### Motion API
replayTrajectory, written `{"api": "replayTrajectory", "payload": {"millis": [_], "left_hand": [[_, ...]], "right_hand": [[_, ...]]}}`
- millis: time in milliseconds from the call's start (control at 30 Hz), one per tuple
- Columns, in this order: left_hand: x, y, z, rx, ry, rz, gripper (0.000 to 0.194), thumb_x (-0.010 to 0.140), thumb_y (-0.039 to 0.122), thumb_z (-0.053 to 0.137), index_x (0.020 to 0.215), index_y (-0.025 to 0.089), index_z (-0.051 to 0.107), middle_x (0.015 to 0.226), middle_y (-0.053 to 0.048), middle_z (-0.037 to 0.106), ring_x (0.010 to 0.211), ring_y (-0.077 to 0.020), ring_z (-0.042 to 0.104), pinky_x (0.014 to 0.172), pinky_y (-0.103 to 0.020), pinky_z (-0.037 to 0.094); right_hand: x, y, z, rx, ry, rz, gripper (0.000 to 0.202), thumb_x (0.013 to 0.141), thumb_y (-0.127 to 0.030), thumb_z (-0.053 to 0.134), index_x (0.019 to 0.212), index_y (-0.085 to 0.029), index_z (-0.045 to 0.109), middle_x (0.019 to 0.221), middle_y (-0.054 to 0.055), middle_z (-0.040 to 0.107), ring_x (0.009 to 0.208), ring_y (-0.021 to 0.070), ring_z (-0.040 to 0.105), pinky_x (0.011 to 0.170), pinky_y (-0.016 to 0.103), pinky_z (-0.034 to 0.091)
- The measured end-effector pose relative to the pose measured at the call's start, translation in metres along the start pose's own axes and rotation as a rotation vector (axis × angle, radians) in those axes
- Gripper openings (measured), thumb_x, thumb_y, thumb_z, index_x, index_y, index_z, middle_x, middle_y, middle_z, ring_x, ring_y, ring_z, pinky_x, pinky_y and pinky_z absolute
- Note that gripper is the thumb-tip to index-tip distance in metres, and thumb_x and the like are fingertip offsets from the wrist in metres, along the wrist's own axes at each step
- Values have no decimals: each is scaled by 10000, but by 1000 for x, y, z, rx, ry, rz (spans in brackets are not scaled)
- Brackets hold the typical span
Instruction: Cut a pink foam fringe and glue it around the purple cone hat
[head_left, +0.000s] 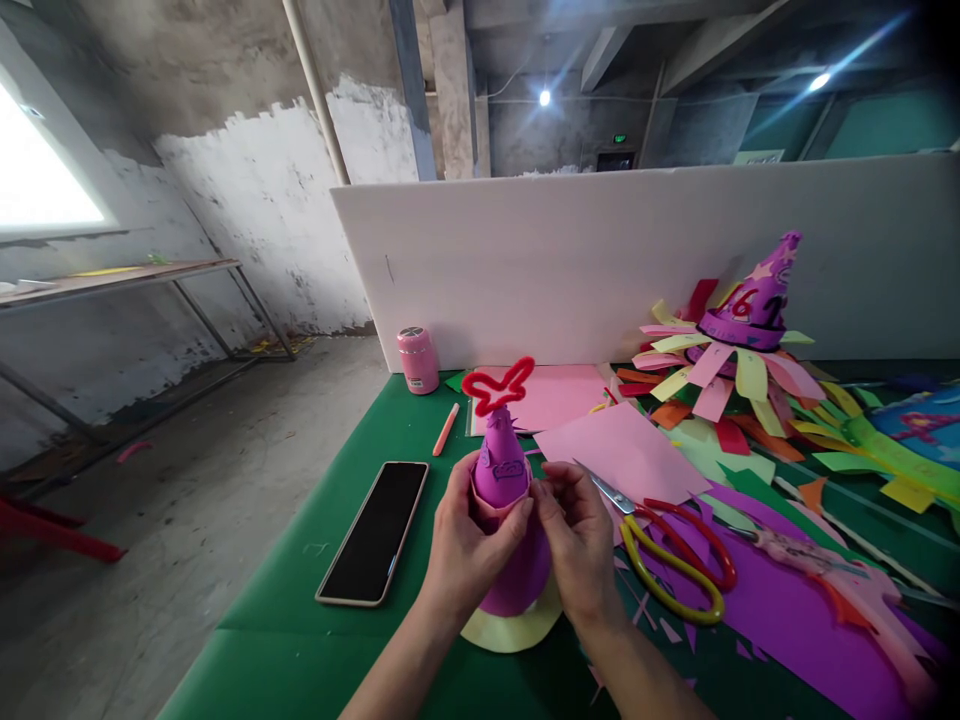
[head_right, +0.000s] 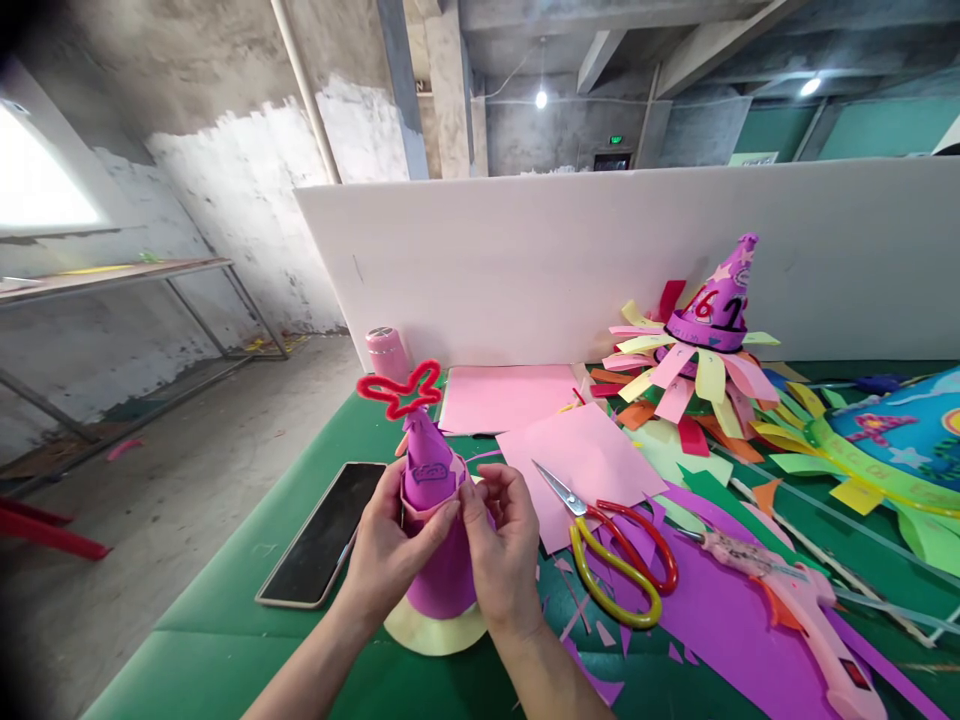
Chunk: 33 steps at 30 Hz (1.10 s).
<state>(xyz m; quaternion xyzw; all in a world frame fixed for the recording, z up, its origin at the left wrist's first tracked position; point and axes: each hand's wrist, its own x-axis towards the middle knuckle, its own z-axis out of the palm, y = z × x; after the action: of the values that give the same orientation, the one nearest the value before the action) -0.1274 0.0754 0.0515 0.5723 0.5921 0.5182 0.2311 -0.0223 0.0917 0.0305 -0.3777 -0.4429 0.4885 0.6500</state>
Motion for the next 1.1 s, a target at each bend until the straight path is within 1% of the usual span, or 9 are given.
{"api": "replayTrajectory", "payload": {"millis": [133,167,300,433,567,700,800,933,1100], "left_hand": [[0,0,0,6,32,36,550,719,332,666,1189,200,414,1040,-58,618,927,-212,606,810,-345,487],[0,0,0,-7,35,46,559,721,328,666,1200,206,407,1048,-56,617,937,-212,605,817,-345,485],[1,2,-1,-43,24,37,453,717,348,671,1100,193,484,900,-25,639,801,-191,623,736,-315,502],[3,4,-5,-57,1,37,451,692,353,689,1065,184,499,857,-17,645,768,-188,622,705,-302,502],[4,-2,-15,-101,-101,42,453,689,347,699,1067,185,508,887,-24,648,810,-197,622,719,-298,499],[6,-10,-26,-169,-186,0,517,675,346,714,1117,184,502,936,-46,649,852,-222,624,699,-296,502],[10,-14,-33,-248,-272,-49,525,663,342,725,1120,189,518,903,-48,662,804,-224,632,655,-292,506],[15,-18,-40,-326,-340,-71,469,652,310,742,1070,205,555,891,-41,668,781,-210,630,650,-280,511],[19,-21,-44,-353,-402,-66,421,665,306,735,1041,213,572,867,-36,675,792,-205,630,687,-279,517]], "right_hand": [[0,-2,0,-1,-21,-4,230,759,-365,662,887,-202,562,696,-16,576,622,135,566,563,244,497],[0,-2,-1,-3,-29,-5,229,761,-365,660,890,-205,560,692,-18,574,622,135,567,563,243,497],[3,-1,-5,-30,-37,-25,204,795,-369,623,905,-214,552,717,-16,571,637,133,569,556,235,495],[7,3,-14,-86,-54,-59,164,841,-361,566,933,-225,572,822,1,596,773,146,589,673,257,507],[7,5,-22,-143,-170,-93,216,818,-341,605,1007,-236,607,992,41,640,943,197,597,830,339,492],[5,2,-28,-229,-334,-137,337,819,-306,609,1147,-252,559,1164,67,608,1086,223,564,929,391,473],[5,0,-31,-313,-394,-197,373,830,-282,595,1196,-248,535,1183,74,606,1104,225,561,937,395,480],[5,1,-31,-458,-425,-359,414,808,-287,626,1207,-241,526,1155,84,625,1066,246,578,905,423,491],[-1,-3,-24,-580,-318,-555,409,793,-272,622,1179,-234,492,1003,77,671,890,246,625,755,422,519]]}}
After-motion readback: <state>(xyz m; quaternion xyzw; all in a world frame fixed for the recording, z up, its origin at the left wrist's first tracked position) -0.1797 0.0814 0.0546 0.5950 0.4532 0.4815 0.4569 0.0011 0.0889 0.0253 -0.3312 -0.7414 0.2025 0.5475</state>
